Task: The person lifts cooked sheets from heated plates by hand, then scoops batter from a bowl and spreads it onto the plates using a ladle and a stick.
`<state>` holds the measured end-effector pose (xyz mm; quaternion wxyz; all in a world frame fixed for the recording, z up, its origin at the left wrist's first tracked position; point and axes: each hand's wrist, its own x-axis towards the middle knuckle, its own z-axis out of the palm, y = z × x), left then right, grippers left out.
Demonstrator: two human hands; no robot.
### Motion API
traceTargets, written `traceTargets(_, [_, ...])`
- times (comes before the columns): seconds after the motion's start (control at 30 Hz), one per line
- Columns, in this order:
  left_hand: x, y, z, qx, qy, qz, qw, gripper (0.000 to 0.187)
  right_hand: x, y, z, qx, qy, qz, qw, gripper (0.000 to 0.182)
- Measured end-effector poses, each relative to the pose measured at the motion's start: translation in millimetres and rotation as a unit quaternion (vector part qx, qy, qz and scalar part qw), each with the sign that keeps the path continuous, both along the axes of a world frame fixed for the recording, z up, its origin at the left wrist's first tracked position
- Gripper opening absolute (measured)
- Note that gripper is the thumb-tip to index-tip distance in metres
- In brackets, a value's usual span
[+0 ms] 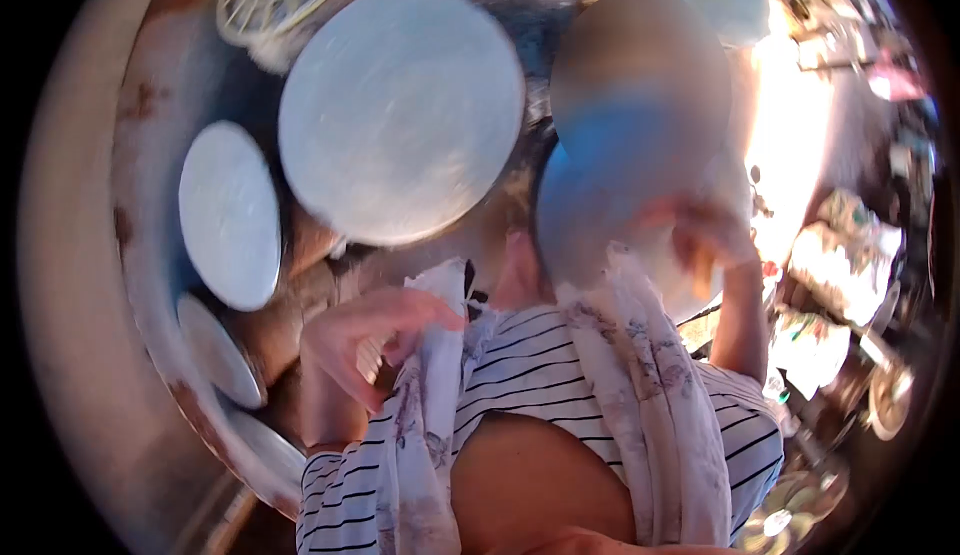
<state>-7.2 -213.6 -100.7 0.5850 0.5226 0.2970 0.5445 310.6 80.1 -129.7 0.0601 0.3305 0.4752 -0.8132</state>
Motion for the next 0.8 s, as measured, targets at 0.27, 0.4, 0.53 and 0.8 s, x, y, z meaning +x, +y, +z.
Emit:
traceTargets(0.27, [111,-220,2,0.031,-0.049,0.614,0.787,0.021,-170,-234,-19,-0.143,0.157,0.357,0.910,0.032])
traceTargets(0.4, [184,-338,19,0.047,0.136,0.676,0.723,0.022,-176,-410,10,-0.178,0.116,0.475,0.854,0.031])
traceTargets(0.53, [272,-444,9,-0.177,0.025,0.527,0.831,0.039,-160,-549,-68,-0.074,0.067,0.749,0.654,0.026])
traceTargets(0.8, [405,-588,-124,-0.377,-0.199,0.898,0.105,0.049,-227,-678,-112,0.201,0.160,0.830,0.496,0.019])
